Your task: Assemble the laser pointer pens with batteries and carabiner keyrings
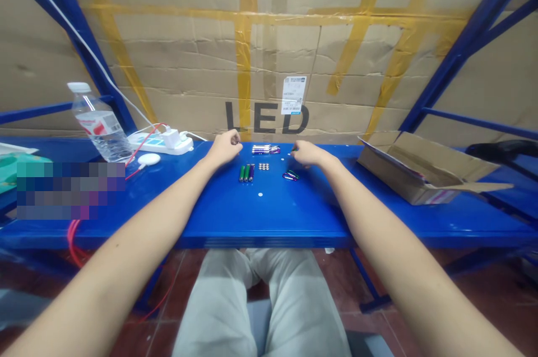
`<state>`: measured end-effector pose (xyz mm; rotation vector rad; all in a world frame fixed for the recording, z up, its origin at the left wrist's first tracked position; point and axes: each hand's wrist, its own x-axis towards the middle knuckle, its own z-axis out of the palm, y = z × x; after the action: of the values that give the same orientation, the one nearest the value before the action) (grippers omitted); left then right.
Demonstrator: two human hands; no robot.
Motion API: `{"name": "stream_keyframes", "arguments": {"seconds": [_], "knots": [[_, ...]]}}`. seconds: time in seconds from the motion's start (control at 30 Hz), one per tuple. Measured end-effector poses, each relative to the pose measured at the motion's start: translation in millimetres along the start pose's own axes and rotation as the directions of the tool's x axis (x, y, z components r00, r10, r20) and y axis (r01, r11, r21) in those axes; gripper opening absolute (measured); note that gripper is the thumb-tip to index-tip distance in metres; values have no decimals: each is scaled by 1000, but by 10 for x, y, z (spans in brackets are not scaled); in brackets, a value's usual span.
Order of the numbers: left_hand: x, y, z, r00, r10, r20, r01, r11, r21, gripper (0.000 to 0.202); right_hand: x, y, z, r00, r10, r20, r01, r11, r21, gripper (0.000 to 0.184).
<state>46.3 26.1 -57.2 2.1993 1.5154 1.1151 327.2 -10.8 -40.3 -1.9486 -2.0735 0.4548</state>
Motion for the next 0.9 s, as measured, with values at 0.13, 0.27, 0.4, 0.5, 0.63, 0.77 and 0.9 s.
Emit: {"name": "stream_keyframes", "arguments": {"seconds": [0.13,0.27,0.4,0.5,0.63,0.77,0.9], "knots": [[22,-141,46,996,-35,84,27,996,87,9,6,41,23,989,62,134,-42,988,-149,20],[30,-181,63,987,-19,160,-11,982,187,9,-38,21,-28,987,29,155,6,975,-223,23],[33,-143,54,968,-74,238,16,971,238,10,-36,35,-70,990,27,141,9,969,-248,28],[30,-112,37,966,-98,241,31,963,267,12,-18,61,-75,989,16,144,22,967,-254,29],[28,-105,30,966,-80,245,29,978,205,16,-16,79,-76,989,-49,138,78,975,-209,43],[20,-114,47,959,-62,275,38,995,90,14,-18,84,-75,989,-72,129,96,976,-193,38],[4,-112,57,968,-35,248,1,991,134,10,-15,90,-69,989,-56,136,80,981,-178,31]]}}
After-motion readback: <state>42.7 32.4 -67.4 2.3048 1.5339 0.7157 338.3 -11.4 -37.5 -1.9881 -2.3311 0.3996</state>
